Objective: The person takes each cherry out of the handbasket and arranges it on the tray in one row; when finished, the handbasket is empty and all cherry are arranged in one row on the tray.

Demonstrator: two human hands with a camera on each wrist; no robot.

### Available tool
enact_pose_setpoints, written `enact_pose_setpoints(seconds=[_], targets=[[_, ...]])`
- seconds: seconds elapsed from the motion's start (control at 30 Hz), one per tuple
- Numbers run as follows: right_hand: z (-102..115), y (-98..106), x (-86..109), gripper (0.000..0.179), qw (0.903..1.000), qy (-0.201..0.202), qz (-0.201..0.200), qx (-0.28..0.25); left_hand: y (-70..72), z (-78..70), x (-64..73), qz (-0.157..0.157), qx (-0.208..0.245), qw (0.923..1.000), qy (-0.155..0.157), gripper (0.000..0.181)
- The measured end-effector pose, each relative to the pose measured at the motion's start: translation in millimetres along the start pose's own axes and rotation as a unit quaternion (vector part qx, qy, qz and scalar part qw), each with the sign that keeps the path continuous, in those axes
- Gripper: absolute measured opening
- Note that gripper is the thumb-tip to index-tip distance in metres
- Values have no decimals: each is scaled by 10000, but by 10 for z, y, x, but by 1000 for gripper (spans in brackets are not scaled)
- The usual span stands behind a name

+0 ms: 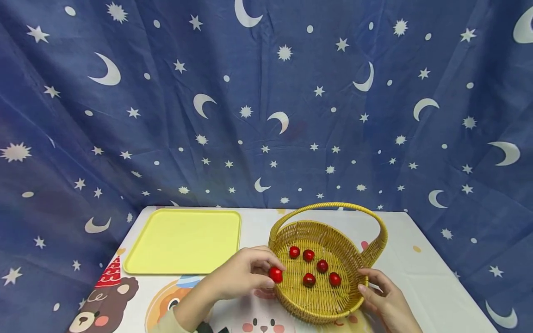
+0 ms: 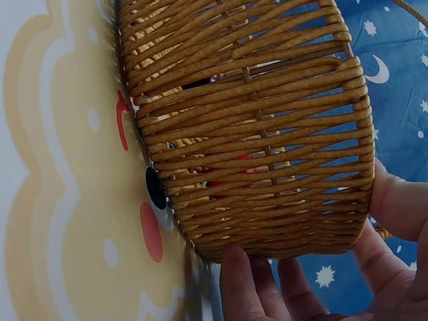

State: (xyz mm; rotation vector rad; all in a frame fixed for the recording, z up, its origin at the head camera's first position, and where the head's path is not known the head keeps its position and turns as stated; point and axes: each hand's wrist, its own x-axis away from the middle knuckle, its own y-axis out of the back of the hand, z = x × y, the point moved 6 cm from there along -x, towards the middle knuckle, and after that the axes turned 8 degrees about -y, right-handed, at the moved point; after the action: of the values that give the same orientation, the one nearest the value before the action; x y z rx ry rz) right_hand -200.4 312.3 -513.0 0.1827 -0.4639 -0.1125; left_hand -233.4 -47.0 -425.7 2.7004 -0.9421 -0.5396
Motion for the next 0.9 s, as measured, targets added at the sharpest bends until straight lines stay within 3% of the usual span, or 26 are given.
enact_pose_setpoints(seconds=[0.13, 0.27, 0.37, 0.6, 0.9], targets=[[7, -7, 10, 48, 10000, -26, -1, 11, 456, 224, 190, -725, -736, 9941, 332, 30], [9, 0, 20, 48, 10000, -25, -39, 25, 852, 544, 292, -1559, -1177, 9740, 1151, 28], [6, -6, 21, 48, 10000, -7, -14, -2, 1026, 763, 338, -1936, -1206, 9596, 1650, 28], [4, -16, 26, 47, 10000, 72, 9, -27, 1106, 1117, 360, -2151, -1536, 9413, 2099, 24], [14, -24, 31, 46, 9998, 183, 9, -5, 1024, 1221, 338, -2099, -2428, 9248, 2042, 27]])
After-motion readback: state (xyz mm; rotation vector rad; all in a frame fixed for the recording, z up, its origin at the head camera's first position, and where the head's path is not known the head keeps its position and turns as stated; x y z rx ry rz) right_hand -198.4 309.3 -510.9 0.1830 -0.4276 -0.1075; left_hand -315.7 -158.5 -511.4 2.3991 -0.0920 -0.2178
